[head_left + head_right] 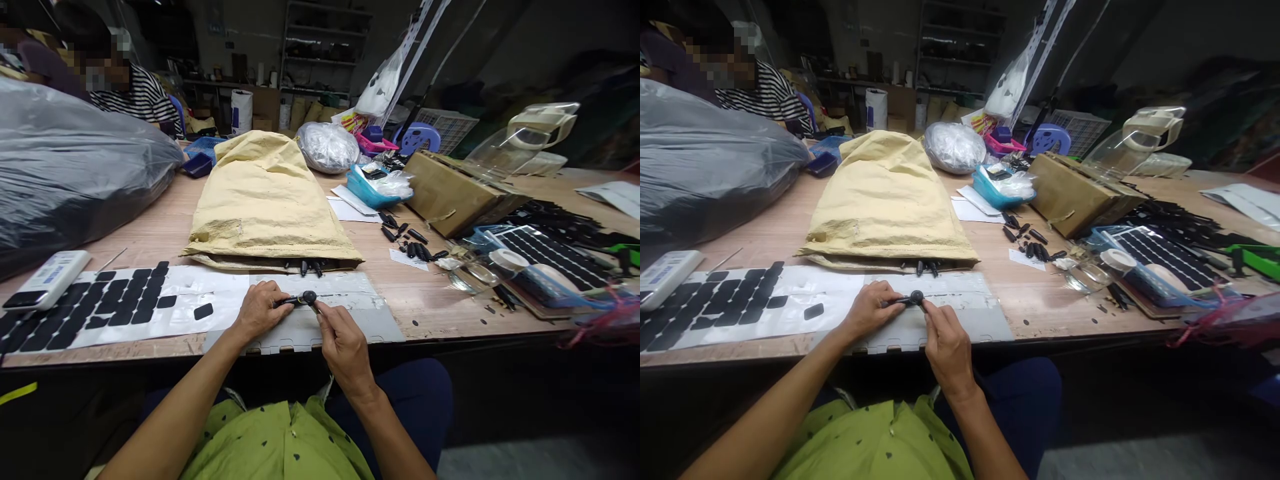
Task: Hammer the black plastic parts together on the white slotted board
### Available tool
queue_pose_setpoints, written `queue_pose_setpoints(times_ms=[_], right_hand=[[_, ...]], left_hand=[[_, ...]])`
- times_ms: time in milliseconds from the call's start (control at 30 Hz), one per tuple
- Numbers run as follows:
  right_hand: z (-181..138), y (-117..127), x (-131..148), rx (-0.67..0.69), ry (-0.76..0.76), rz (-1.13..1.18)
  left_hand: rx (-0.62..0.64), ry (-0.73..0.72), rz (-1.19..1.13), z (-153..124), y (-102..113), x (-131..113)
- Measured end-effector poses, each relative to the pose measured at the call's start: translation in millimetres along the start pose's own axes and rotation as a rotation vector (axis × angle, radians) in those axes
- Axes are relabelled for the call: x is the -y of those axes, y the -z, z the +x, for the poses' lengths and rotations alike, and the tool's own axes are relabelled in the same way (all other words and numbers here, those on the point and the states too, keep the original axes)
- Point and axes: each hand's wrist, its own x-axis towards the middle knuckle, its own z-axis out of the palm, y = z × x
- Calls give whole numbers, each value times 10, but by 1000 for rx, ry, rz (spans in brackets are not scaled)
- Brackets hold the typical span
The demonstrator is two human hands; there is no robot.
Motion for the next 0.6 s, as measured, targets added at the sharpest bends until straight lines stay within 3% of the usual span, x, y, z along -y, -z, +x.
queue_pose_setpoints(times_ms=[167, 367, 500, 600], right_hand=[[48, -1, 93, -29, 24, 56], [46, -93, 78, 71, 22, 44], [145, 40, -62, -63, -16, -54], [238, 173, -314, -188, -118, -305]], left_hand=[[13, 6, 21, -3, 20, -22], [35, 23, 28, -12, 51, -55], [26, 36, 19, 6, 43, -52], [23, 42, 2, 18, 55, -49]])
